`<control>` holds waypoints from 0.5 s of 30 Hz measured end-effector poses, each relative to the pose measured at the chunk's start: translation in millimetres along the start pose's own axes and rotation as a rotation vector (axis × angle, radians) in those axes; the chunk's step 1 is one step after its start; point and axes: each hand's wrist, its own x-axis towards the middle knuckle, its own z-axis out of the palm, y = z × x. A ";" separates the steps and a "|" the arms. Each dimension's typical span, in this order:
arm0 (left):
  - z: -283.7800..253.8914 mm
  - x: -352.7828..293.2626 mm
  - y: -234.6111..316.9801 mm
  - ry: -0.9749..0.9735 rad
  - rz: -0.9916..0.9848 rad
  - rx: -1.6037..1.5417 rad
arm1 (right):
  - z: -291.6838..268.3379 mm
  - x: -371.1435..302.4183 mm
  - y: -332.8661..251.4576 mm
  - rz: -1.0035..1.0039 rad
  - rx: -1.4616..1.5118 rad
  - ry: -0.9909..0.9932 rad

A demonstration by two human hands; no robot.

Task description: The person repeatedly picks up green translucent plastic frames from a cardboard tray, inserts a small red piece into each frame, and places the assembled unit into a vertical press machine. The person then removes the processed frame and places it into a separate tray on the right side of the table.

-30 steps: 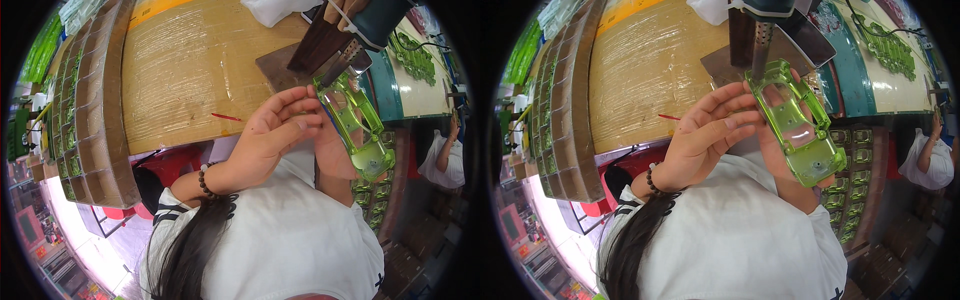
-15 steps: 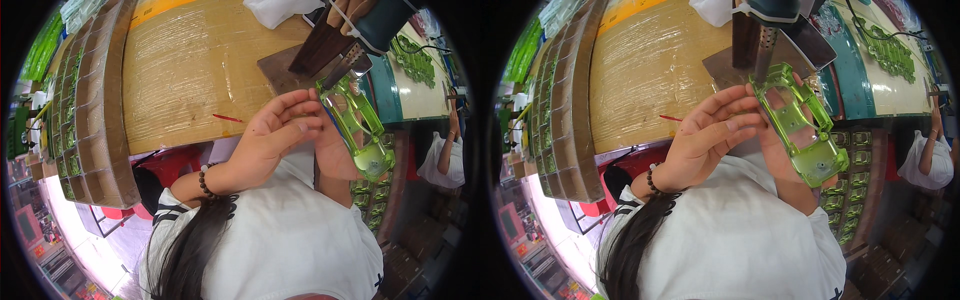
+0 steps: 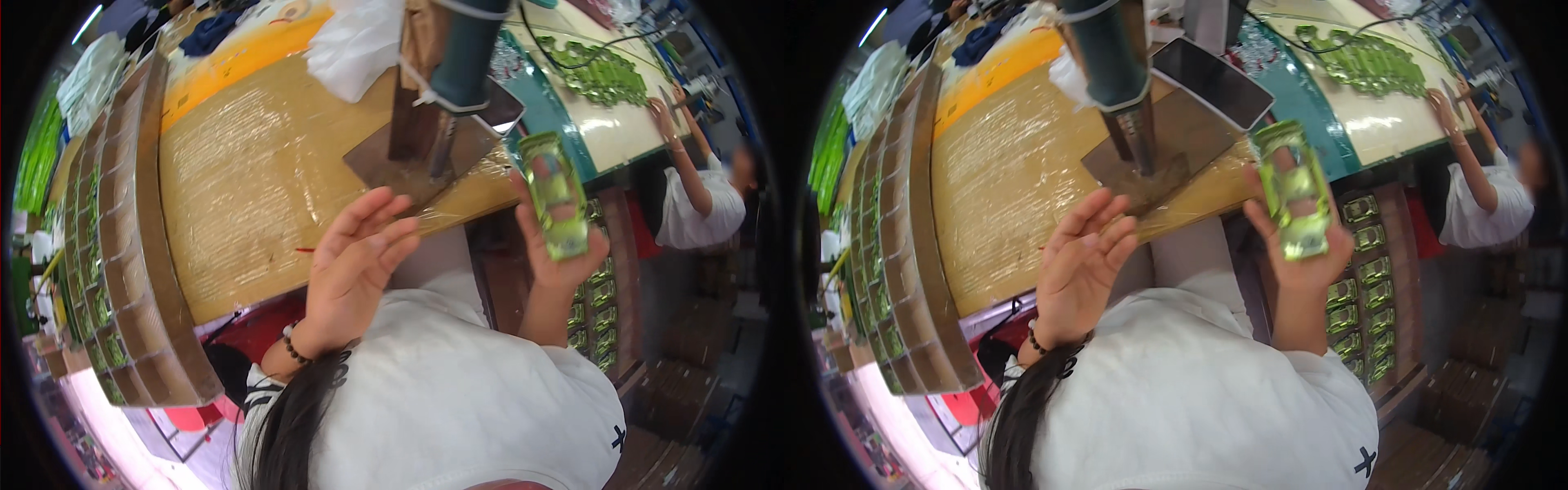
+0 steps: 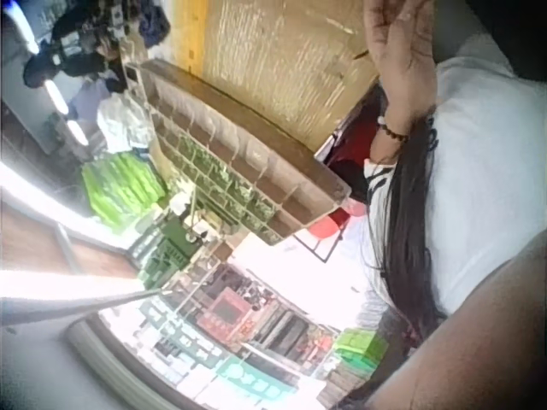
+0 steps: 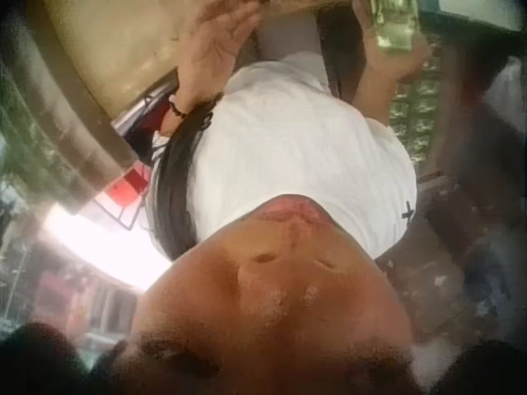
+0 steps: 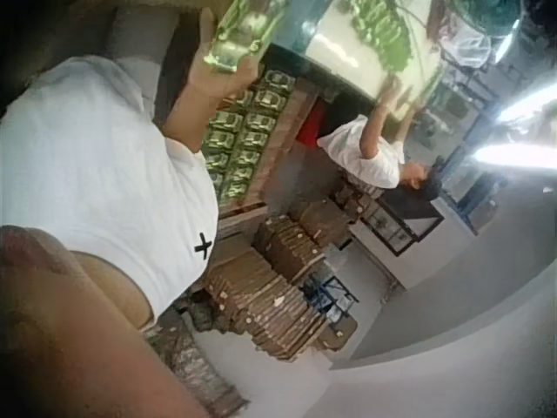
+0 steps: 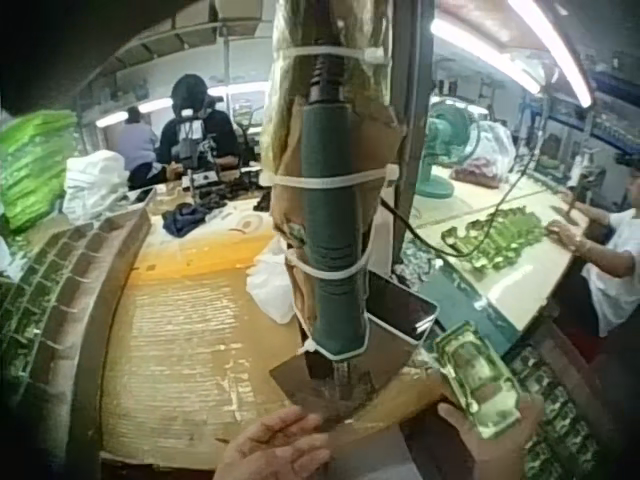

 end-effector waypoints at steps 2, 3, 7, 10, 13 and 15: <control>-4.2 -0.8 3.0 -0.006 0.073 -0.011 | -8.0 21.3 -29.4 -0.092 -0.248 0.222; -6.6 -1.0 3.4 -0.008 0.106 -0.013 | -22.4 36.3 -44.0 -0.101 -0.423 0.330; -14.8 -9.2 7.7 -0.029 0.192 -0.015 | -55.9 111.1 -86.1 0.095 -0.683 0.578; -24.7 -15.6 9.5 -0.019 0.227 -0.015 | -70.6 143.9 -96.8 0.006 -1.031 0.669; -33.3 -24.5 14.6 0.001 0.274 -0.022 | -67.8 152.9 -93.9 -0.035 -1.532 0.762; -38.0 -30.5 18.3 0.018 0.307 -0.008 | -67.3 154.4 -92.6 -0.057 -1.995 0.799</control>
